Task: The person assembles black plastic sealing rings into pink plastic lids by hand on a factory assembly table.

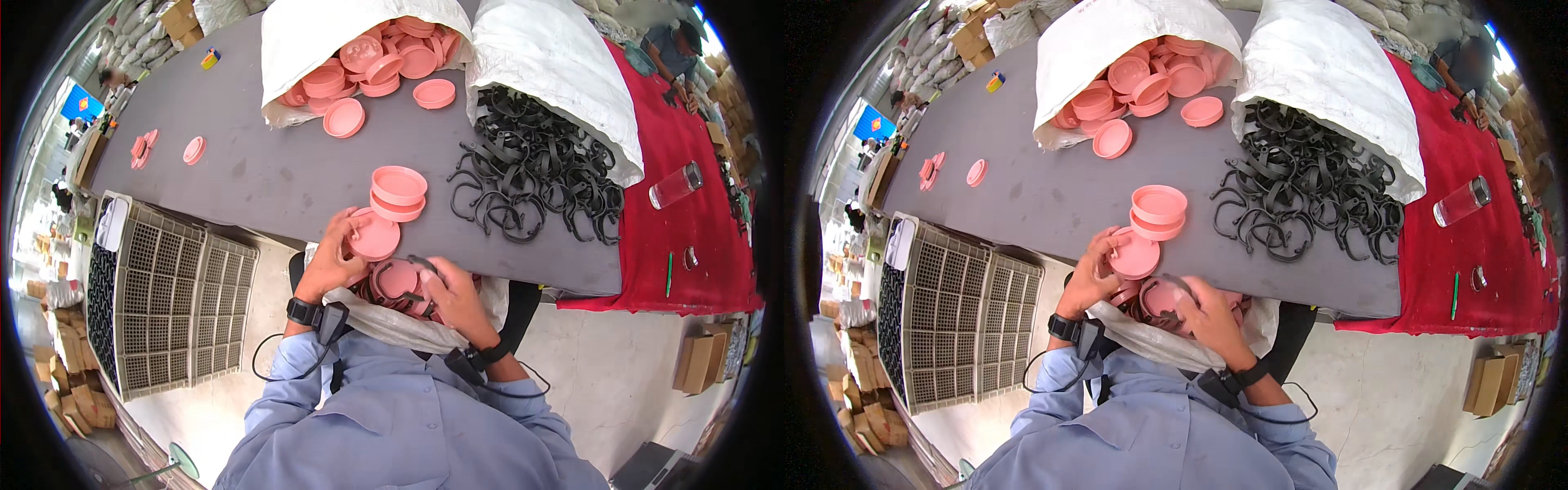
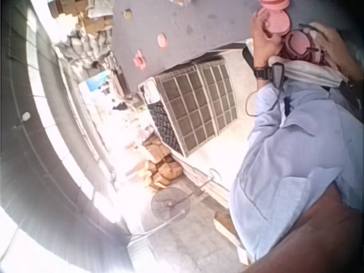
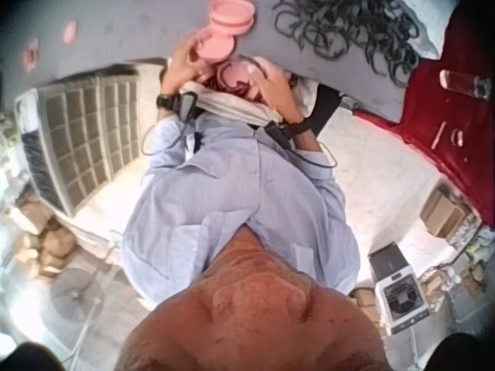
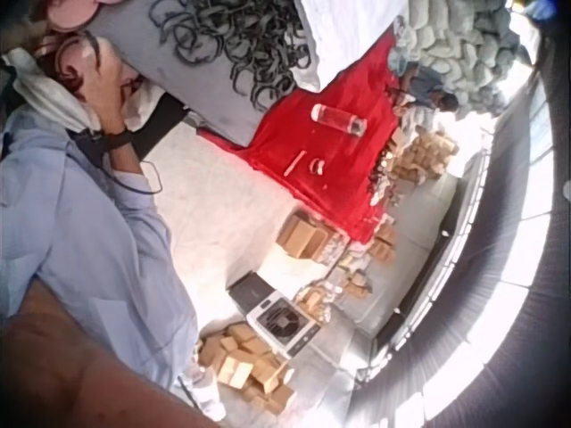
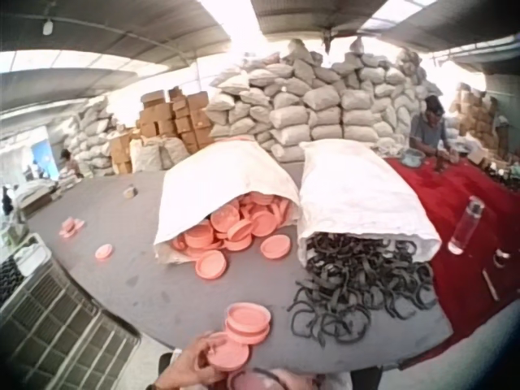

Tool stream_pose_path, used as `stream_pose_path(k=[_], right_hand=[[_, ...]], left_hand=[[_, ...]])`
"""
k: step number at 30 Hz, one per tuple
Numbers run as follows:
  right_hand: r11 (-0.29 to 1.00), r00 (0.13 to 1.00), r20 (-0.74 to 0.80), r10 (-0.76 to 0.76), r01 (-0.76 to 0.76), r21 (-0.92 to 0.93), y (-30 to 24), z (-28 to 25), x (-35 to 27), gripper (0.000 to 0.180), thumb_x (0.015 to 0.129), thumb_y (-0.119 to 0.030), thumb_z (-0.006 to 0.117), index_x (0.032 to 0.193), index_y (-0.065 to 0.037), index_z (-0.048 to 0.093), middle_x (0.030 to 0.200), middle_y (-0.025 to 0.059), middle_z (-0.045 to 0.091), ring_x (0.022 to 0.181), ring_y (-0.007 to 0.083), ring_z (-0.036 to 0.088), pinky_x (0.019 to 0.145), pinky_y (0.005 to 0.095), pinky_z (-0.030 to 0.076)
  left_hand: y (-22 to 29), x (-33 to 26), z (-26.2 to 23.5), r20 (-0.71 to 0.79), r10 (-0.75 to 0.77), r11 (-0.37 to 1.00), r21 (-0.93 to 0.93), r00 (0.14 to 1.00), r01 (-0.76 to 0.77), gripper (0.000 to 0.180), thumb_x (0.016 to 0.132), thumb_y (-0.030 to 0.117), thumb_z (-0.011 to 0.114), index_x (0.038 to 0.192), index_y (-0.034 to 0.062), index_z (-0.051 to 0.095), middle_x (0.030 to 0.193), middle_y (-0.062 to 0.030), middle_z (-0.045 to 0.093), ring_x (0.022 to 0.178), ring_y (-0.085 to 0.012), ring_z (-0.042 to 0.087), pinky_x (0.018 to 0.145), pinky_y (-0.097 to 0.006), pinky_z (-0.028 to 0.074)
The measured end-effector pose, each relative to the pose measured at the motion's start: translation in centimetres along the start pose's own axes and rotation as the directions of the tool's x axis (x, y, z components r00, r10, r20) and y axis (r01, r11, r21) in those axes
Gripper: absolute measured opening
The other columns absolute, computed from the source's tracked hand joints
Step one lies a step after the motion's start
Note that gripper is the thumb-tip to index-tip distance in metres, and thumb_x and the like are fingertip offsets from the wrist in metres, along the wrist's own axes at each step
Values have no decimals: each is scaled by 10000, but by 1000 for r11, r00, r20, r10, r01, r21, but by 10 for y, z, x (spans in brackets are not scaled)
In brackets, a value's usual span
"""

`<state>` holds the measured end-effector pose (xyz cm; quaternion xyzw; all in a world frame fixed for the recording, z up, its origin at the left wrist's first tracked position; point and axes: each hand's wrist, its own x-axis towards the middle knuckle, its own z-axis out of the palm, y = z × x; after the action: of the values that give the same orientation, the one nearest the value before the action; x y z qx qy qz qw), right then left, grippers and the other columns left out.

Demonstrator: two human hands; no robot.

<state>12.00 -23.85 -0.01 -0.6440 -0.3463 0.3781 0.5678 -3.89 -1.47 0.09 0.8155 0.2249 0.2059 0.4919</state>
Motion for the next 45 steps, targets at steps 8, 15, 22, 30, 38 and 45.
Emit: stream_pose_path(k=[8, 15, 22, 30, 38, 45], right_hand=[[965, 996, -53, -71, 55, -256, -8, 8, 90, 301, 1047, -175, 529, 1272, -22, 656, 913, 165, 677, 767, 232, 652, 753, 395, 530], [997, 999, -26, -42, 41, -62, -12, 13, 40, 276, 1066, -172, 536, 1256, -24, 671, 823, 38, 614, 721, 117, 572, 687, 333, 503], [982, 997, -58, 56, -45, 185, 9, 46, 13, 289, 1042, -186, 623, 1221, 33, 684, 986, 38, 695, 830, 91, 617, 742, 287, 528], [992, 939, 343, 37, 6, -122, -28, -12, 17, 264, 984, -110, 629, 1211, 20, 663, 1002, 89, 721, 874, 139, 667, 766, 314, 569], [973, 986, 73, -151, 161, -163, -26, 6, 12, 299, 984, -110, 568, 1250, 13, 627, 969, 195, 727, 880, 285, 728, 805, 394, 563], [867, 963, 57, -262, 262, -423, -25, 17, 4, 339, 978, -76, 531, 1300, 23, 564, 1001, 333, 688, 943, 516, 674, 828, 557, 511]], left_hand=[[23, -24, 6, -236, -341, 845, -500, 910, 187, 436, 920, -25, 728, 1338, -7, 605, 1182, -142, 729, 1056, -228, 728, 955, -346, 594], [-3, -46, 6, -24, -394, 627, -738, 919, 250, 543, 939, -13, 723, 1420, -20, 469, 1206, -138, 724, 1069, -205, 725, 933, -374, 620], [24, -48, 64, -188, -460, 332, -943, 868, -28, 506, 930, -29, 722, 1346, 34, 441, 1259, -140, 649, 1066, -185, 688, 955, -358, 602], [55, -45, 15, 294, -171, 754, -575, 940, 317, 616, 876, 47, 808, 1430, 39, 538, 1278, -78, 684, 1146, -147, 670, 956, -295, 565], [56, -46, 23, 151, -134, 903, -388, 979, 183, 367, 916, 33, 780, 1277, 47, 716, 1210, -25, 730, 1092, -121, 672, 983, -294, 549], [79, -48, 28, 174, -358, 819, -415, 918, 397, 319, 964, 26, 719, 1282, 29, 735, 1111, -51, 726, 1010, -123, 662, 942, -282, 543]])
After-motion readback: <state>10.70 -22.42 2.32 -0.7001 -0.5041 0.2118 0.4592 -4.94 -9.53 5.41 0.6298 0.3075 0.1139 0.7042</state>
